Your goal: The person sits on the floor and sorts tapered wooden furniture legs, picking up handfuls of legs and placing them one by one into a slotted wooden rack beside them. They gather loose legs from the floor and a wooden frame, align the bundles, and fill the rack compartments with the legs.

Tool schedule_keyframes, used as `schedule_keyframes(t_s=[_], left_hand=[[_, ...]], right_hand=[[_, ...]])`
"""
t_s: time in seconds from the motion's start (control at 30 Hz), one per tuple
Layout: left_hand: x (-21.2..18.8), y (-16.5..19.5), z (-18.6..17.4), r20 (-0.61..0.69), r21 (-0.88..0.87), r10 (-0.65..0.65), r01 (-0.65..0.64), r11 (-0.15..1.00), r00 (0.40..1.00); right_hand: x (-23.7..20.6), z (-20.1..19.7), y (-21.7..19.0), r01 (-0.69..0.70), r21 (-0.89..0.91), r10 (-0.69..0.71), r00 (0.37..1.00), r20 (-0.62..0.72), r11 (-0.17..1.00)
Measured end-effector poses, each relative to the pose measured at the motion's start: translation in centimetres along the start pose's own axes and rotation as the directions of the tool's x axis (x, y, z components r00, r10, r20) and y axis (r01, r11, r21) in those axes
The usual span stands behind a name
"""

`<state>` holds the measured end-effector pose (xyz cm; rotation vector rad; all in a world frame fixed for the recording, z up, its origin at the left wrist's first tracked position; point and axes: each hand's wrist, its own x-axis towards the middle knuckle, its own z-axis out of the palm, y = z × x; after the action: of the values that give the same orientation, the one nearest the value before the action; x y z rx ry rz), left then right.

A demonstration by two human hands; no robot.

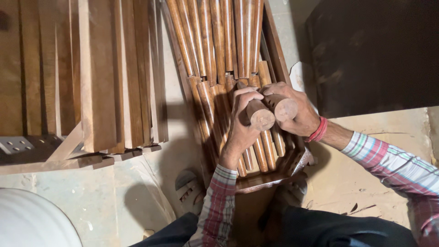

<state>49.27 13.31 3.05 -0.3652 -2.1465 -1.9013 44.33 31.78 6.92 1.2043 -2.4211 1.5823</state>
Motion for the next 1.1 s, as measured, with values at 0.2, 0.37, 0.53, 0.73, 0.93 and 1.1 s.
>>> schedule_keyframes(t_s=[0.2, 0.37, 0.53, 0.73, 0.93, 1.1], left_hand=[[-0.1, 1.4, -0.5, -0.017, 0.120, -0.032, 0.033, 0.992, 0.999], [-0.4, 1.8, -0.3, -0.039, 0.205, -0.019, 0.027, 0.978, 0.999], [-0.7, 1.5, 0.2, -0.112, 0.332, 0.055, -0.015, 0.943, 0.992], [-1.0, 1.1, 0.1, -0.156, 0.390, 0.066, 0.001, 0.921, 0.986], [-1.1, 0.6, 0.1, -0.192, 0.416, 0.014, 0.068, 0.907, 0.981], [-0.9, 1.4, -0.6, -0.162, 0.365, 0.003, 0.057, 0.929, 0.987]], right_hand=[[-0.1, 0.1, 0.1, -0.007, -0.038, 0.006, 1.000, -0.024, 0.999], [-0.1, 0.0, 0.1, -0.048, -0.065, 0.046, 0.999, -0.029, 0.997], [0.0, -0.3, -0.3, -0.015, 0.000, 0.015, 1.000, -0.019, 1.000], [0.2, -0.1, -0.9, -0.015, 0.002, 0.015, 1.000, -0.024, 1.000], [0.2, 0.1, -0.8, -0.009, -0.053, 0.008, 1.000, -0.024, 0.999], [0.2, 0.7, -0.8, -0.043, -0.083, 0.037, 0.997, -0.073, 0.996]])
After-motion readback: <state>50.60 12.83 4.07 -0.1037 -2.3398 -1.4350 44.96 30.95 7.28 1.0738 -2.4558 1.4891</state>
